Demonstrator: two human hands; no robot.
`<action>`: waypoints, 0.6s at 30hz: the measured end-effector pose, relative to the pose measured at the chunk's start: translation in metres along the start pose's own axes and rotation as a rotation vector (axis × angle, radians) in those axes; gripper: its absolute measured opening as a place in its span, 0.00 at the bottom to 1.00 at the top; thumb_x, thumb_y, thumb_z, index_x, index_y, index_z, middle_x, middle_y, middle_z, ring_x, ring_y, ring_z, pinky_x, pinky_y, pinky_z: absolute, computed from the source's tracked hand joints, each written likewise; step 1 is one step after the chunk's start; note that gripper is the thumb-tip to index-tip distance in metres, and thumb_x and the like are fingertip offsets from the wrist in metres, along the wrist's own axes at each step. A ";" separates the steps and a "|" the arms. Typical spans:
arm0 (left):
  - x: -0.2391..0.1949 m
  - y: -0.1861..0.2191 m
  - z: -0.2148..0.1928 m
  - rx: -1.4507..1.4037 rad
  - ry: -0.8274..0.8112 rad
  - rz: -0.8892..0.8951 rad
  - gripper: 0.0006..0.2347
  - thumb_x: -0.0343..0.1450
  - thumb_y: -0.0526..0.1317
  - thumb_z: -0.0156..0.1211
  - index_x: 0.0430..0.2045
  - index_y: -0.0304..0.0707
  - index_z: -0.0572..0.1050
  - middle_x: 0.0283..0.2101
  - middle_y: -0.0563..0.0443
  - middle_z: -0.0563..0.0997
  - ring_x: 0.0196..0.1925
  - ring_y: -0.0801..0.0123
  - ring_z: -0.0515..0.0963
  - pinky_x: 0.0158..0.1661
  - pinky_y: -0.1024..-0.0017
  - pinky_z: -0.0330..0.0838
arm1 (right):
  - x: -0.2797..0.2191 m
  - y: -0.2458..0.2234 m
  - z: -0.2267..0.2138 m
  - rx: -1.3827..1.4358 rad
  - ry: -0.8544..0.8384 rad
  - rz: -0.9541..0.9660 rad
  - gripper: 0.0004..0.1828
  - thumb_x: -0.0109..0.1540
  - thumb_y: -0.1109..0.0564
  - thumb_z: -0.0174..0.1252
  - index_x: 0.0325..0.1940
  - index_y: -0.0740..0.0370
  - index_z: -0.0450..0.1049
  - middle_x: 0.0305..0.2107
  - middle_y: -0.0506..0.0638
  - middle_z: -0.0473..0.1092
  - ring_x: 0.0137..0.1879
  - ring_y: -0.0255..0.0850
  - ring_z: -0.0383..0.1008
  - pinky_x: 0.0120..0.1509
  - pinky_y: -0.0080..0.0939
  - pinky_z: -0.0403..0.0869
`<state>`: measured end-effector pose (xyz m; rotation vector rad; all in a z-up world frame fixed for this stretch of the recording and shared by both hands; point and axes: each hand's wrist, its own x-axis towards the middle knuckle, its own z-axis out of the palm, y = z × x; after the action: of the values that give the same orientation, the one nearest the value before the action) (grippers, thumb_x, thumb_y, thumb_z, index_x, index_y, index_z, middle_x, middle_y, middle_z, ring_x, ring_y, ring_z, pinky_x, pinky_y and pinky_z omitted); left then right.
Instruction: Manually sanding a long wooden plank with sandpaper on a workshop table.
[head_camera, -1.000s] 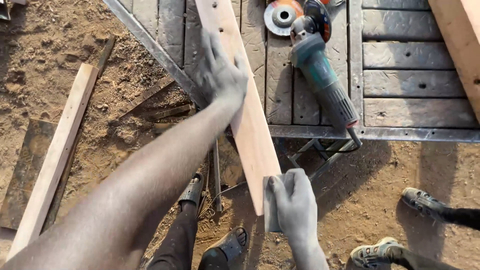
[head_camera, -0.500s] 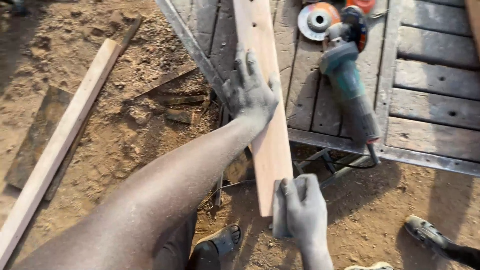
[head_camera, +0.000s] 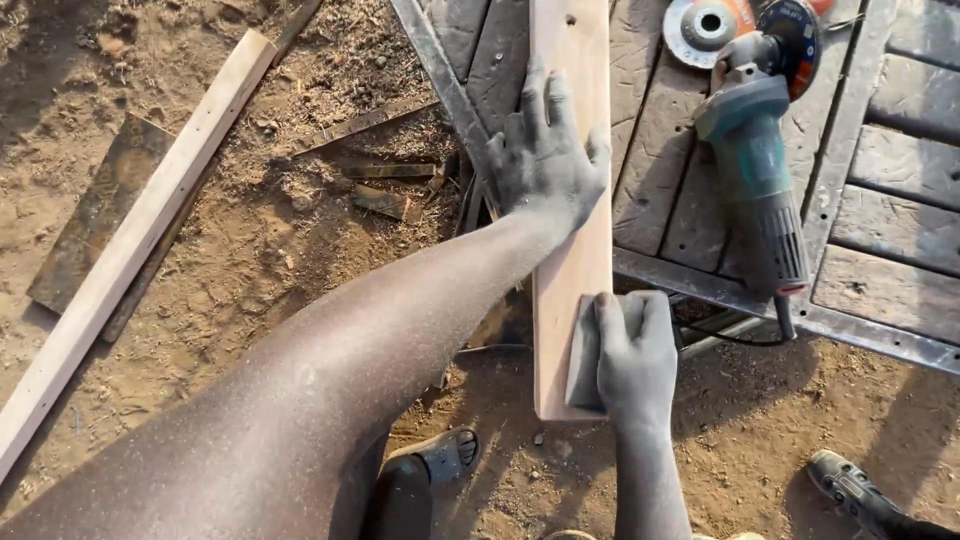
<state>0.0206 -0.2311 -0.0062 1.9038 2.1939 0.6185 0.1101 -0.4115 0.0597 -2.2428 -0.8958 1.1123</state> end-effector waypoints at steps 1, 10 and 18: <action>0.002 0.001 0.004 -0.002 0.007 0.002 0.33 0.70 0.55 0.48 0.71 0.47 0.52 0.76 0.50 0.53 0.56 0.56 0.74 0.55 0.52 0.67 | 0.000 -0.007 -0.001 0.006 -0.006 0.010 0.15 0.64 0.43 0.55 0.41 0.55 0.67 0.34 0.49 0.73 0.41 0.42 0.72 0.49 0.46 0.69; 0.005 -0.003 0.001 -0.003 0.078 0.024 0.31 0.71 0.55 0.50 0.70 0.45 0.57 0.76 0.51 0.53 0.59 0.55 0.77 0.56 0.49 0.68 | -0.034 -0.007 -0.002 -0.107 -0.001 0.084 0.17 0.63 0.43 0.58 0.48 0.55 0.70 0.39 0.49 0.70 0.45 0.41 0.70 0.52 0.46 0.71; 0.009 0.007 0.001 -0.107 0.118 0.023 0.31 0.71 0.51 0.52 0.70 0.43 0.58 0.77 0.52 0.51 0.69 0.61 0.74 0.61 0.47 0.67 | -0.061 -0.033 -0.006 -0.151 -0.004 0.176 0.35 0.59 0.37 0.54 0.65 0.54 0.60 0.57 0.52 0.65 0.58 0.47 0.73 0.60 0.59 0.73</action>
<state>0.0258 -0.2217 -0.0030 1.8858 2.1622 0.8553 0.0760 -0.4346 0.1150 -2.4841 -0.8213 1.1605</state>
